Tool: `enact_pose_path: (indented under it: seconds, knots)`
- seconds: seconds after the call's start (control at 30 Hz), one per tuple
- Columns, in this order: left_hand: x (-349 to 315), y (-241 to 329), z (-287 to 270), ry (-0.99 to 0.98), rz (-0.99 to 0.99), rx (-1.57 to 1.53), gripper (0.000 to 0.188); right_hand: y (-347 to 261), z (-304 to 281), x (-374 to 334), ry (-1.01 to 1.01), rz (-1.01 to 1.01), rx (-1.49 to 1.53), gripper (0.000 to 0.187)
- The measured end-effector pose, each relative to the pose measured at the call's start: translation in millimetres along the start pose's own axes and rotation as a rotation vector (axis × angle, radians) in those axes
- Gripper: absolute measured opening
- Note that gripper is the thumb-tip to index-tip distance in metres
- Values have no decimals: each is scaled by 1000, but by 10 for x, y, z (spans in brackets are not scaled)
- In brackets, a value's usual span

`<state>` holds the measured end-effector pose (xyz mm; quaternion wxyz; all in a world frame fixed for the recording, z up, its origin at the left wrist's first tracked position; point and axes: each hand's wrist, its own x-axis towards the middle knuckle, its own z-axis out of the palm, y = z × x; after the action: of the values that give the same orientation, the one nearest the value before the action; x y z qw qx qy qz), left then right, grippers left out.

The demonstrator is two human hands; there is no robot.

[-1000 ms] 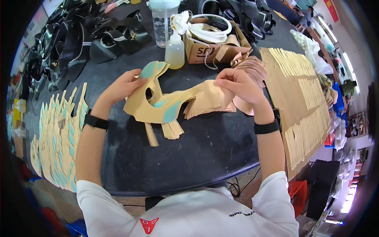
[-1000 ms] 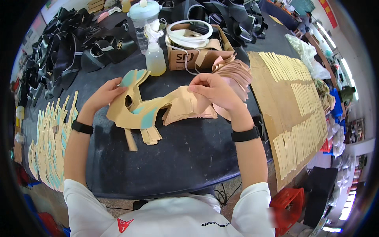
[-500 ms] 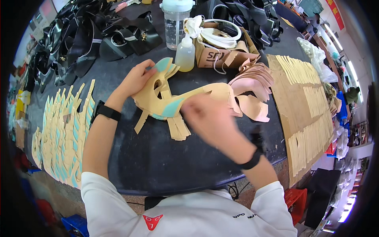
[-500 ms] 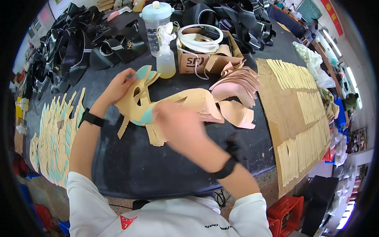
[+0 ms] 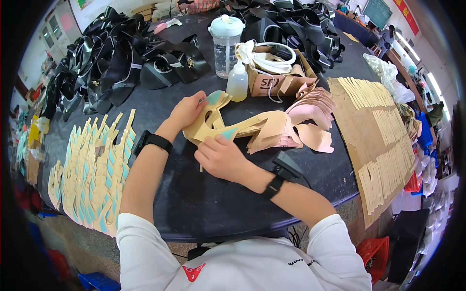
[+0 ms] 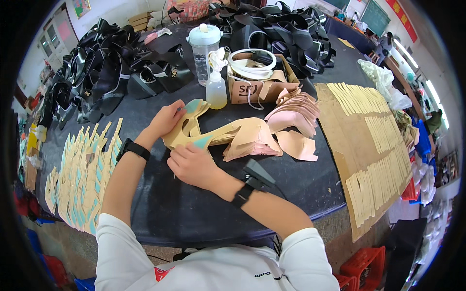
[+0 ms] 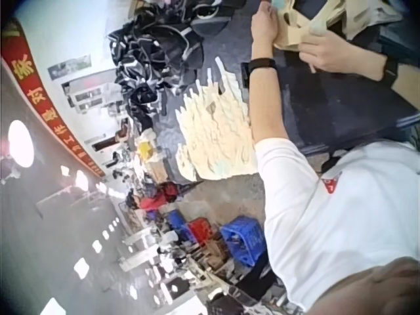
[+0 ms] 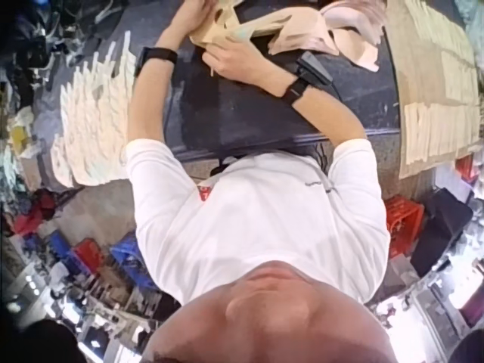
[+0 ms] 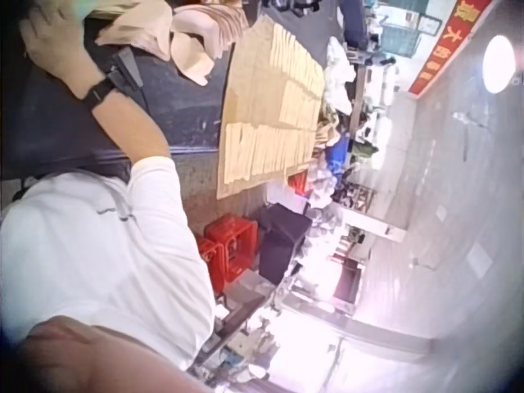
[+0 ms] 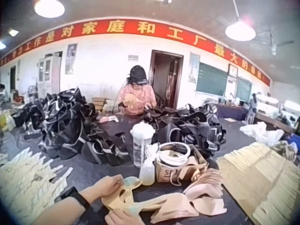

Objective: Manually aligning and pressing together adhesive shoe upper components.

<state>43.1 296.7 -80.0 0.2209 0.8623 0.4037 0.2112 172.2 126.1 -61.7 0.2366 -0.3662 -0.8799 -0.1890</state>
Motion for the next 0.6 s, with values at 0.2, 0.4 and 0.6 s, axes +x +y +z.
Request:
enact_pose_path:
  seconds: [0.2,0.4,0.6]
  knots:
    - [-32,115,6,1,-60,119,21,331,-364,-221,231,228,301,17]
    - [-38,239,-3,2,-65,318,22,363,-452,-535,-57,158,325,20]
    - [-127,109,12,132,61,498,26,830,-794,-652,217,419,173,24]
